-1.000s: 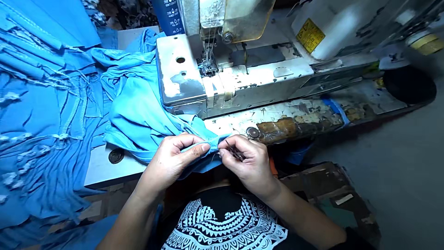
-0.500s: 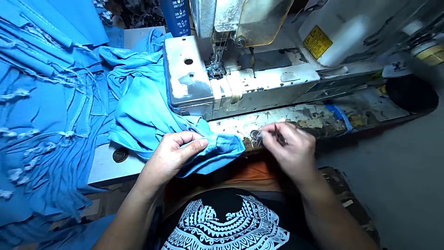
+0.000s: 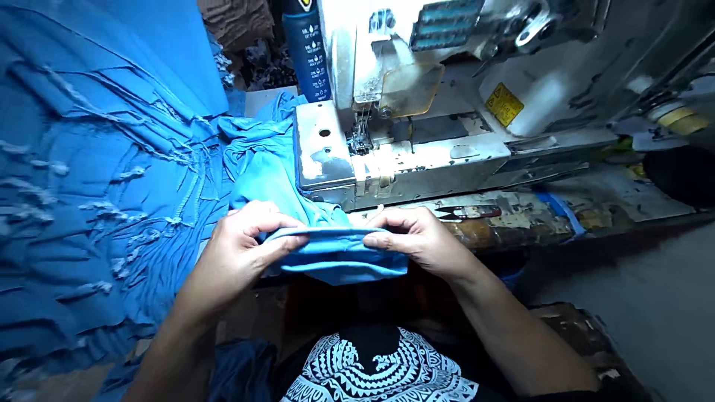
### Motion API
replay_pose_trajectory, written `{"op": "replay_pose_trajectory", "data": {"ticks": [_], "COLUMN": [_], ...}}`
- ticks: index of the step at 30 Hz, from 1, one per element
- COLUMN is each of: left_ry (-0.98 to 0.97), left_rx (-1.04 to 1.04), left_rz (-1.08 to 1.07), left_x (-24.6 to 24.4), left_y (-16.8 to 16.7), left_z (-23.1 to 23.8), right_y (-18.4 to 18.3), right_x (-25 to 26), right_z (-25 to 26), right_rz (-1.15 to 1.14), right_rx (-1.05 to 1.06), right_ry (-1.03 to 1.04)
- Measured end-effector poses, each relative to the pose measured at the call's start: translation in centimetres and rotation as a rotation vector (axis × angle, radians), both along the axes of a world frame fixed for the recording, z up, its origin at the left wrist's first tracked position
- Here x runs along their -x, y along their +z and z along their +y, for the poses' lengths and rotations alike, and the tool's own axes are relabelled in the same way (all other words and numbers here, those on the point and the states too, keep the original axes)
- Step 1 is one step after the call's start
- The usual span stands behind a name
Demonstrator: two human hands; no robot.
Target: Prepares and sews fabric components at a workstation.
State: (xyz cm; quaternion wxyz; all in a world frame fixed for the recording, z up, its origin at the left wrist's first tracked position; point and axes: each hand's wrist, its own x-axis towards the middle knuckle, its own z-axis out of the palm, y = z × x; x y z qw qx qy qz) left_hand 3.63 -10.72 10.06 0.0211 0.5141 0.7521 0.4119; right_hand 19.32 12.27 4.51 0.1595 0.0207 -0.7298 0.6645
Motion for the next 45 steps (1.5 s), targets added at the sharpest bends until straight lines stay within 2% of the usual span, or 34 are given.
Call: {"op": "replay_pose_trajectory", "data": {"ticks": [4,5,6,8,10,11,14,18,21,23,25,27,29,33,35,36,37,38,45], "left_ry": [-0.057,-0.06,-0.057,-0.005,0.053,0.068,0.081,0.06,-0.001,-0.012,0.035,0.06,0.052,-0.019,-0.031,-0.029,-0.028,-0.005,0.05], "left_rx": [-0.21,-0.236,-0.241,-0.192,-0.053,0.027,0.145,0.076,-0.165,-0.13,-0.057,0.316,-0.045,-0.071,-0.159,-0.15,0.004,0.056,0.124], "left_rz": [-0.335,-0.358,-0.3,-0.001,0.288,0.353,0.365,0.386,0.539,0.545,0.541,0.423,0.545,0.517,0.548,0.518,0.382,0.306,0.218], "left_x": [-0.9,-1.0,-0.9,0.2,2.3,3.4,6.0,8.6,15.1,16.4,15.4,12.9,15.3,16.6,15.1,13.0,9.8,8.0,8.1], "left_y": [0.5,0.9,1.3,2.0,2.1,2.0,1.6,1.1,-5.1,-6.0,-4.8,-0.5,-4.1,-4.6,-3.6,-1.9,1.5,3.2,3.5], "left_z": [2.7,3.9,5.1,7.5,9.9,11.1,14.5,17.8,20.0,20.2,20.1,19.4,20.4,20.7,20.3,19.5,18.2,17.7,18.4], "right_y": [-0.3,-0.3,-0.4,-0.9,-1.9,-2.3,-2.6,-1.8,-1.5,-1.4,-1.1,-0.6,-0.3,0.2,0.3,0.4,0.4,0.4,-0.2], "right_x": [-0.6,-0.6,-0.6,-0.4,0.2,0.6,1.8,3.2,3.8,4.0,4.1,4.2,4.3,4.3,4.3,4.3,4.3,4.3,4.6], "right_z": [-0.6,-1.0,-1.3,-1.7,-1.6,-1.4,-0.6,0.5,1.0,0.8,0.5,0.2,0.0,0.1,0.2,0.2,0.2,0.1,-0.4], "right_rz": [-0.033,-0.022,0.0,0.038,0.06,0.061,0.039,0.079,0.094,0.092,0.075,0.04,0.002,-0.062,-0.077,-0.084,-0.088,-0.091,-0.024], "right_rx": [0.07,0.073,0.076,0.105,0.16,0.204,0.311,0.307,0.294,0.299,0.31,0.314,0.297,0.29,0.292,0.29,0.288,0.285,0.329], "right_ry": [0.029,0.044,0.059,0.066,0.055,0.05,0.0,-0.108,-0.125,-0.137,-0.167,-0.205,-0.231,-0.217,-0.212,-0.209,-0.21,-0.214,-0.26]}}
